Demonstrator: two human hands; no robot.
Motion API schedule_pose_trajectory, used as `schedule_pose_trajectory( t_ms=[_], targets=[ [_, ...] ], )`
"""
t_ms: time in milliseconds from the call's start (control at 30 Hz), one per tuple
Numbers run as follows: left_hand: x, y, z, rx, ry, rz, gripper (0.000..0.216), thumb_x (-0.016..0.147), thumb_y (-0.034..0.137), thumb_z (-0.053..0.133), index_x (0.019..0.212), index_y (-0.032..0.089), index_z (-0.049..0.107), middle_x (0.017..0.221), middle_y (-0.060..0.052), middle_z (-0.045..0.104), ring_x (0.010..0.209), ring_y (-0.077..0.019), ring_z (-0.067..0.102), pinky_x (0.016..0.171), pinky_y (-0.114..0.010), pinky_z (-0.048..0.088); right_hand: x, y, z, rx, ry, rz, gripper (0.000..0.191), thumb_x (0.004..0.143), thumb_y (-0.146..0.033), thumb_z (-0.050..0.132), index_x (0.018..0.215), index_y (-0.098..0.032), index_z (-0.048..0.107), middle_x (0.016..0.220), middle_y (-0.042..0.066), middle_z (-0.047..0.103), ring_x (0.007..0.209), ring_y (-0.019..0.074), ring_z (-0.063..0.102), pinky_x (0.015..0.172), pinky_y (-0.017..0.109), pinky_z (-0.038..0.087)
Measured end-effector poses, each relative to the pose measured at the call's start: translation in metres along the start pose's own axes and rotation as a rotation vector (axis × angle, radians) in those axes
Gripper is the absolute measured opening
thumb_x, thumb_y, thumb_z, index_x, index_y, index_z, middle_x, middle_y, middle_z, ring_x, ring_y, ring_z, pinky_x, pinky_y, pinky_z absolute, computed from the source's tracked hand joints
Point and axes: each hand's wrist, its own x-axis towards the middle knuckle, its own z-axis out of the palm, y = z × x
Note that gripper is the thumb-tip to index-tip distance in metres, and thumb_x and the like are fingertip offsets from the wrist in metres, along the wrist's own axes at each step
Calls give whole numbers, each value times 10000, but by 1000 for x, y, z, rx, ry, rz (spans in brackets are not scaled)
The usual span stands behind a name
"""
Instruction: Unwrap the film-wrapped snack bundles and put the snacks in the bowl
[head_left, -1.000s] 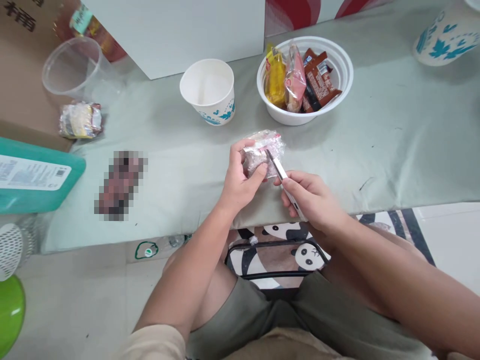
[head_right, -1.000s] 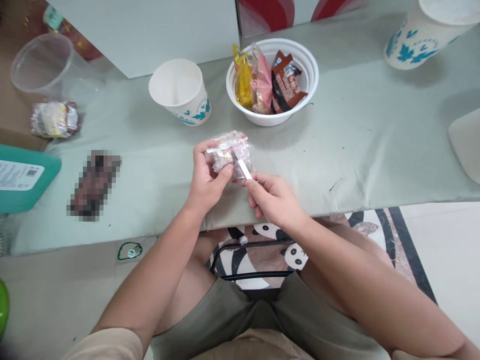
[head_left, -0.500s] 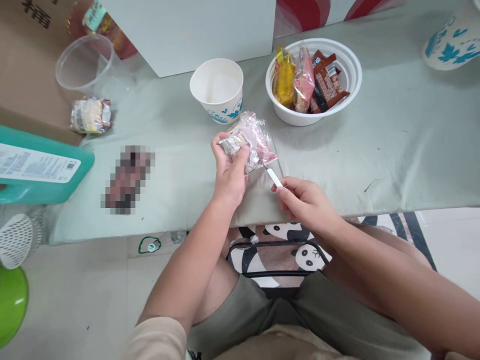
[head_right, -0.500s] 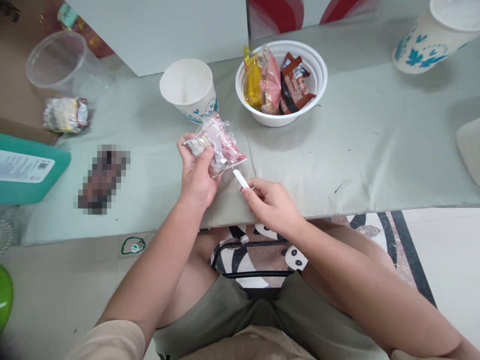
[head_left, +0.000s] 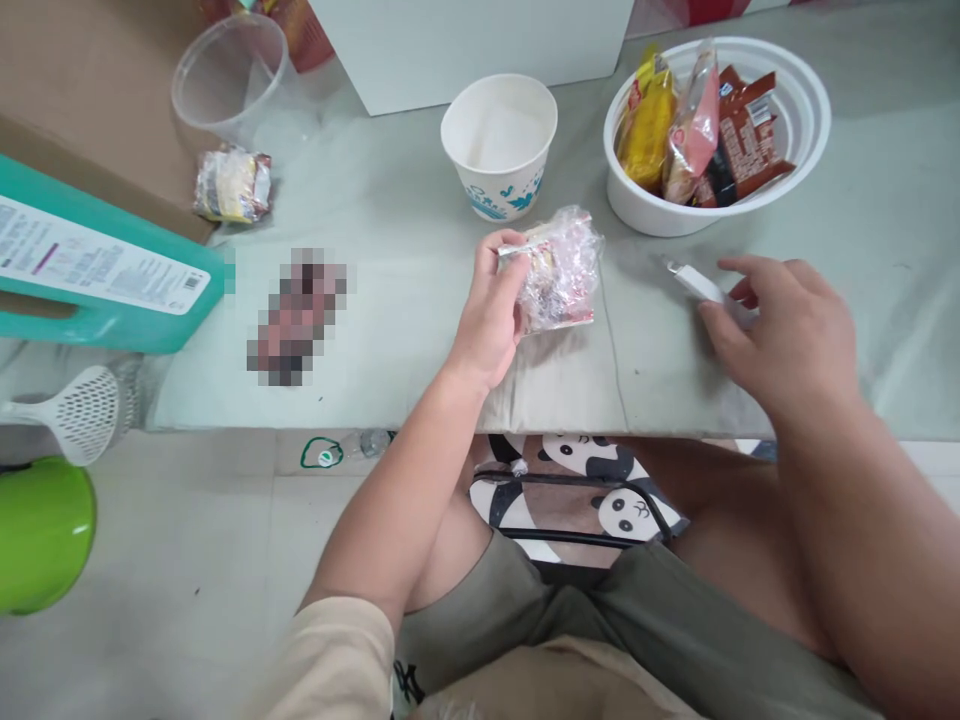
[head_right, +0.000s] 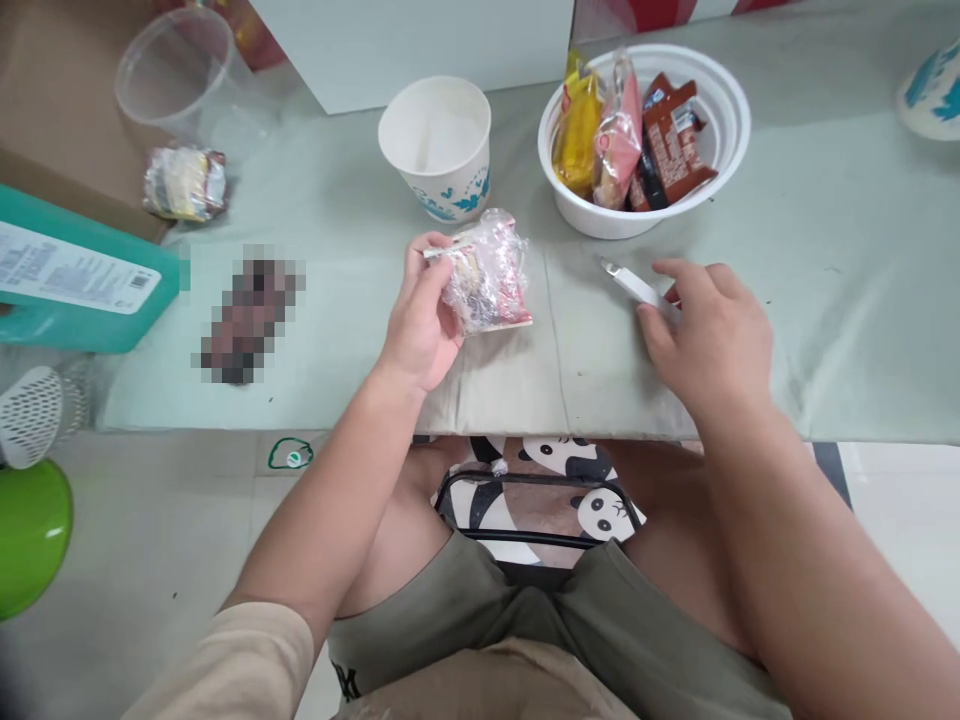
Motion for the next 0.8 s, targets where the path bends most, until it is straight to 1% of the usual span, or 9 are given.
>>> schedule_pose_trajectory(
  t_ms=[67,133,200,300,367,467,567,667,800],
  targets=[
    [-2,-2,1,30,-44,-21,360,961,527,684,1214,318,536,1067,-2,574,1102,-208,702,908,-364,600,1,2,3,-55,44,36,353,884,-290,555,1220,-289,662,1084,142,699,1120,405,649,951,645,525],
    [-4,-2,3,53,-92,-45,360,955,524,696,1199,310,541,985,3,556,983,-172,706,857,-327,595,-1,-2,8,-26,155,21,334,876,-288,572,1199,-275,657,1113,145,695,1183,392,625,1011,644,499],
    [-7,-3,6,70,-154,-61,341,958,512,697,1184,306,546,917,14,542,848,-130,687,786,-281,580,-4,-14,14,135,230,-91,392,879,-338,603,1262,-256,614,1142,139,681,1145,342,640,1012,587,517],
    [-12,-6,10,114,-264,-76,294,964,477,694,1157,299,562,845,35,548,648,-73,594,656,-217,523,-10,-39,20,395,212,-309,561,862,-417,658,1378,-232,542,1180,123,664,1047,284,666,931,501,562],
    [-13,-9,12,157,-305,-74,259,968,455,684,1138,293,574,816,43,558,580,-62,527,607,-209,486,-13,-53,21,450,191,-350,481,869,-404,668,1318,-242,606,1152,112,681,1001,266,672,894,470,567],
    [-13,-13,13,196,-296,-50,250,959,466,679,1120,296,591,789,41,552,576,-83,507,611,-234,481,-15,-64,17,468,147,-282,190,921,-303,594,1067,-263,708,961,76,708,878,235,672,849,436,557],
    [-10,-14,13,211,-287,-29,282,940,499,690,1123,303,603,809,29,574,621,-106,542,625,-248,495,-14,-63,10,488,132,-200,136,920,-258,558,897,-262,691,843,54,691,802,220,652,817,418,548],
    [-8,-13,13,229,-297,-22,350,913,538,713,1155,306,611,851,15,620,668,-123,586,624,-249,520,-14,-58,6,556,167,-138,92,903,-263,567,893,-252,657,831,41,672,781,205,632,792,393,542],
    [-5,-12,10,268,-308,-35,467,889,614,716,1238,323,608,825,10,612,656,-124,603,586,-234,519,-14,-56,4,749,165,-15,39,916,-274,562,920,-254,595,808,23,637,722,183,601,733,366,518]
  ],
)
